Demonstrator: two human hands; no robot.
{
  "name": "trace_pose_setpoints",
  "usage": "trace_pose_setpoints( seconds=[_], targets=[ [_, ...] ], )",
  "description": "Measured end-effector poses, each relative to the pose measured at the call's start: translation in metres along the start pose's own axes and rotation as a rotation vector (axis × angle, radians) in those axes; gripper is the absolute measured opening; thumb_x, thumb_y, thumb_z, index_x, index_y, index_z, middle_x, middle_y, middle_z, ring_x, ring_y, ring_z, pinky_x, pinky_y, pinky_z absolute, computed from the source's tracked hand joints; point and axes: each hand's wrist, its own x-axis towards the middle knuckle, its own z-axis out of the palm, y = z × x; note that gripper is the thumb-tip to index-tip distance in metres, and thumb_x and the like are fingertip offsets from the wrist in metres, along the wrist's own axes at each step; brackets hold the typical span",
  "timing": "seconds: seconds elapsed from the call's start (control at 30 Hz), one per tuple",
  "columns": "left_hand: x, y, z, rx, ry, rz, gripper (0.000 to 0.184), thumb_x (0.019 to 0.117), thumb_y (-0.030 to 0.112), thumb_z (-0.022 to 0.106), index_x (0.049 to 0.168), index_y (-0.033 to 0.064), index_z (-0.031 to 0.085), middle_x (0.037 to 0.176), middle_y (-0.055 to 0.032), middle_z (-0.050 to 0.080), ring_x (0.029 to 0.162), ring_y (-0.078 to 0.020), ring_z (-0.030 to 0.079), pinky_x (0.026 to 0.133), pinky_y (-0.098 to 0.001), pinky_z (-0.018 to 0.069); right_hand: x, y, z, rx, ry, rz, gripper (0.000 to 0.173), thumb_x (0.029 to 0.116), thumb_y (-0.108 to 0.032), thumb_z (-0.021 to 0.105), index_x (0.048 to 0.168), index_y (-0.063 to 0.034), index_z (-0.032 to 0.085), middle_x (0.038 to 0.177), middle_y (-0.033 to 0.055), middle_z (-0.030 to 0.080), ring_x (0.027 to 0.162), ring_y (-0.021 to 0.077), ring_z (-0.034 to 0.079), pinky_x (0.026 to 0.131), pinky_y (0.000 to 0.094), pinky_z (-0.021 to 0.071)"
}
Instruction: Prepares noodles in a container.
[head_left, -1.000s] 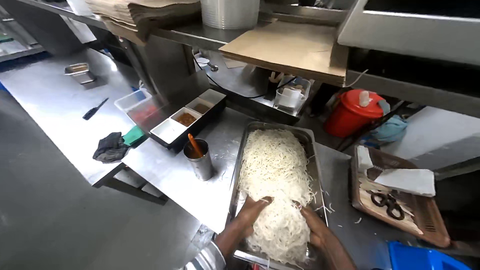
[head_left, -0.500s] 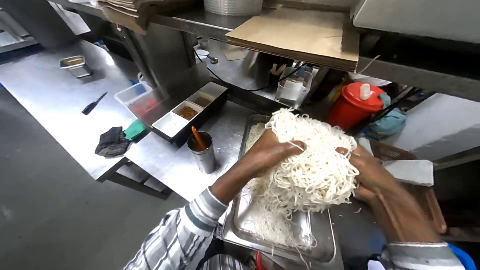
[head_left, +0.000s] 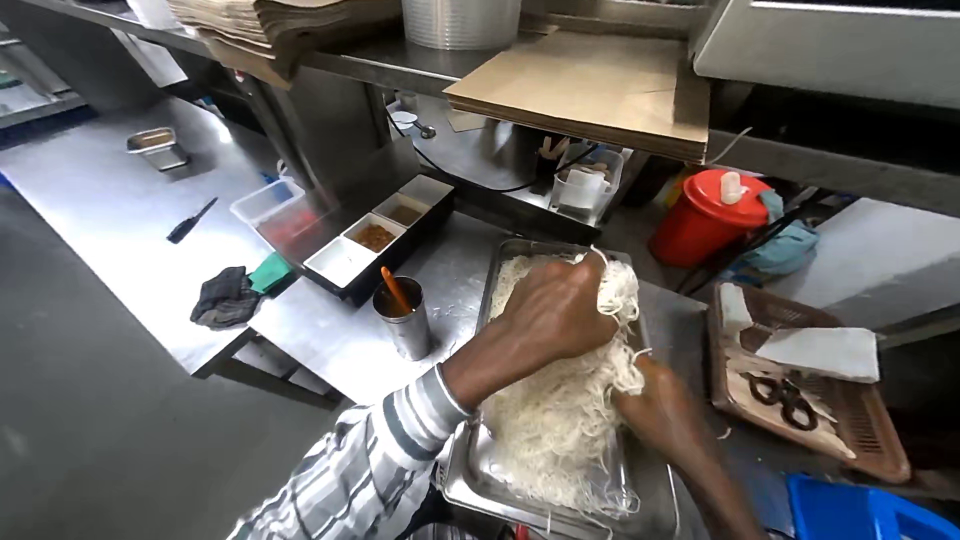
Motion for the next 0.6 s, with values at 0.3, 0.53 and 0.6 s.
trace_pose_setpoints(
  seconds=[0.3,0.53,0.6],
  targets=[
    [-0.004,0.026,0.003,-0.013,-0.2,0.099,0.053,0.091,0.024,0.078,0.135,0.007,0.053,0.092,-0.0151,0.068,0.086,-0.0328,0.069,0.07,-0.0514,0.0576,-0.02,0.01,-0.048,-0.104,0.008,-0.028,0.017,0.0931,-0.006,0.065,0.107,0.0041,0.069,0.091,0.0232,0.068,0.083,0.0399,0.068,0.075,0.0638,0.0528],
    [-0.006,-0.038,0.032,-0.34,-0.355,0.017,0.047,0.1007,0.017,0.066,0.145,0.011,0.054,0.114,-0.0172,0.071,0.092,-0.0281,0.072,0.081,-0.0482,0.0595,-0.018,0.01,-0.029,-0.056,0.101,-0.056,0.02,0.0982,-0.007,0.059,0.113,-0.001,0.072,0.098,0.0212,0.071,0.088,0.0392,0.07,0.079,0.065,0.0541],
    [-0.014,-0.074,0.057,-0.331,-0.332,-0.211,0.049,0.1021,0.028,0.063,0.146,0.0085,0.053,0.118,-0.0198,0.07,0.101,-0.0331,0.07,0.088,-0.054,0.0571,-0.006,0.018,-0.01,0.016,-0.04,0.025,0.028,0.1036,-0.022,0.059,0.119,-0.0009,0.069,0.107,0.0206,0.071,0.097,0.0359,0.07,0.087,0.0604,0.0554]
  ],
)
